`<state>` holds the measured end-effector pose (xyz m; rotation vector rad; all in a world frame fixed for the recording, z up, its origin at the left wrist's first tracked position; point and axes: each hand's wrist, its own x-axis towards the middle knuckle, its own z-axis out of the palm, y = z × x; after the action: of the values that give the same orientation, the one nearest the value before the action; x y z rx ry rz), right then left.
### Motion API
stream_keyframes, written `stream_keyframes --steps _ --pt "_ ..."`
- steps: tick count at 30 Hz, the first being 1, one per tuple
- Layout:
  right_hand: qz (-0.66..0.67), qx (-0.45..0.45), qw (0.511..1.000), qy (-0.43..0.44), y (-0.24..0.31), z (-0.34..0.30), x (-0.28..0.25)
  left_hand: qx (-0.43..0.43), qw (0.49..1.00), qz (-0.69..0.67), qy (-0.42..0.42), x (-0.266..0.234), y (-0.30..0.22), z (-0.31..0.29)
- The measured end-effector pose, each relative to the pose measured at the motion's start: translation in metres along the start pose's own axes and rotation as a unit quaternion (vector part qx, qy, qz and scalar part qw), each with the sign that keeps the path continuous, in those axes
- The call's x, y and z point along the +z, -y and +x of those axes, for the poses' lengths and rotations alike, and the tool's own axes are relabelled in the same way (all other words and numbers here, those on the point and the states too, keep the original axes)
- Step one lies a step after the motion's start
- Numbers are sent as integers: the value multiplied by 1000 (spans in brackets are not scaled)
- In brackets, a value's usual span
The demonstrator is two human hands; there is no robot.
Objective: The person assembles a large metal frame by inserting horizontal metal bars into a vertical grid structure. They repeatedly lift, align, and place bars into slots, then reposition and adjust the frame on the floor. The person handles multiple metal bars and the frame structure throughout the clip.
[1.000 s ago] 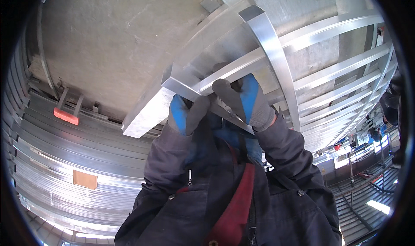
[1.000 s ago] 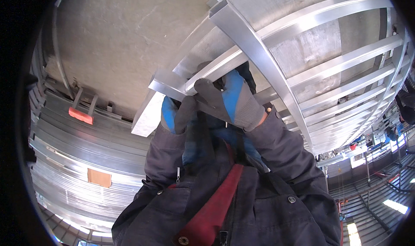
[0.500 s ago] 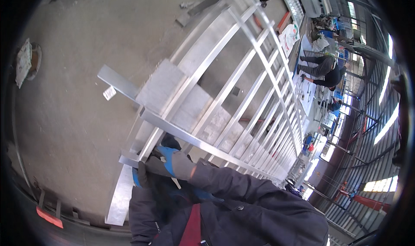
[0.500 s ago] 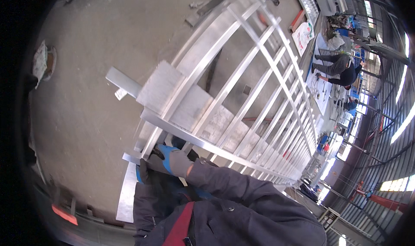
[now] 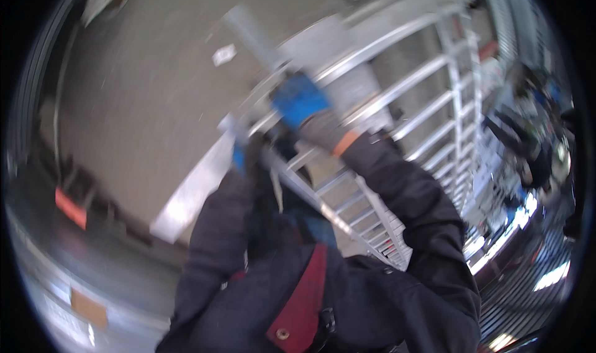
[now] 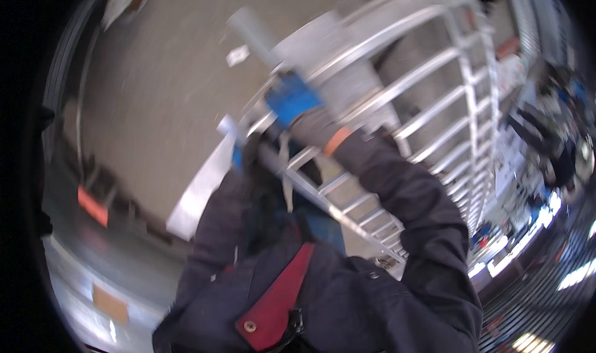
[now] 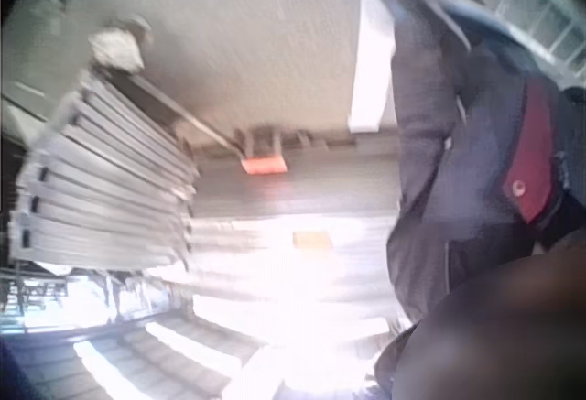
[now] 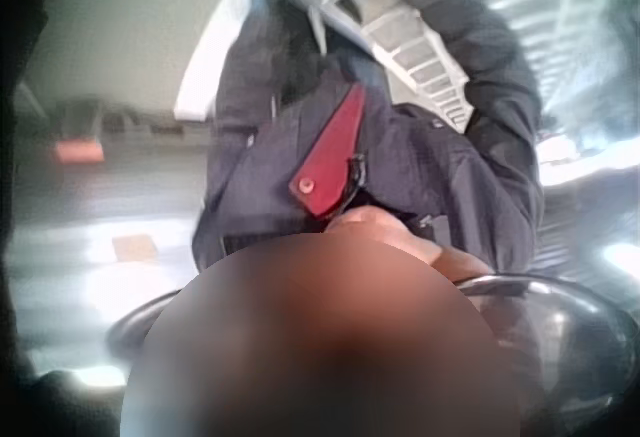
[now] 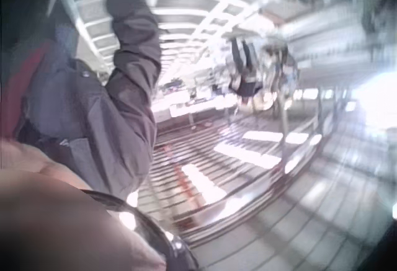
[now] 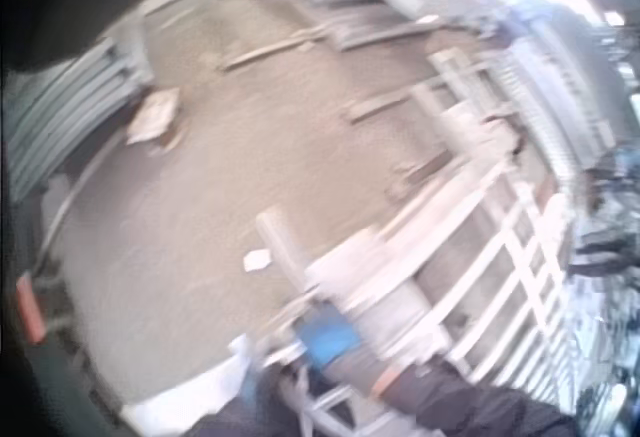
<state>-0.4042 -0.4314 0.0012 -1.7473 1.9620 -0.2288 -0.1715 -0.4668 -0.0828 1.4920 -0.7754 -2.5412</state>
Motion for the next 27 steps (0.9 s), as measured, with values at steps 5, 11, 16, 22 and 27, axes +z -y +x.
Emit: stream_keyframes --steps 5,11,16,22,27 --pt "-105 -144 983 -40 -11 -10 16 18 980 -156 120 4 1 -21" --pt "-242 -156 957 44 -7 17 28 -3 993 -116 24 11 23 -10" --pt "-217 -144 947 187 -8 35 30 73 990 -123 -18 17 34 -11" --pt "-268 -163 929 197 -6 39 34 50 990 -120 49 8 24 -10" --pt "-252 -162 936 183 -9 39 37 60 994 -85 -19 17 22 -12"
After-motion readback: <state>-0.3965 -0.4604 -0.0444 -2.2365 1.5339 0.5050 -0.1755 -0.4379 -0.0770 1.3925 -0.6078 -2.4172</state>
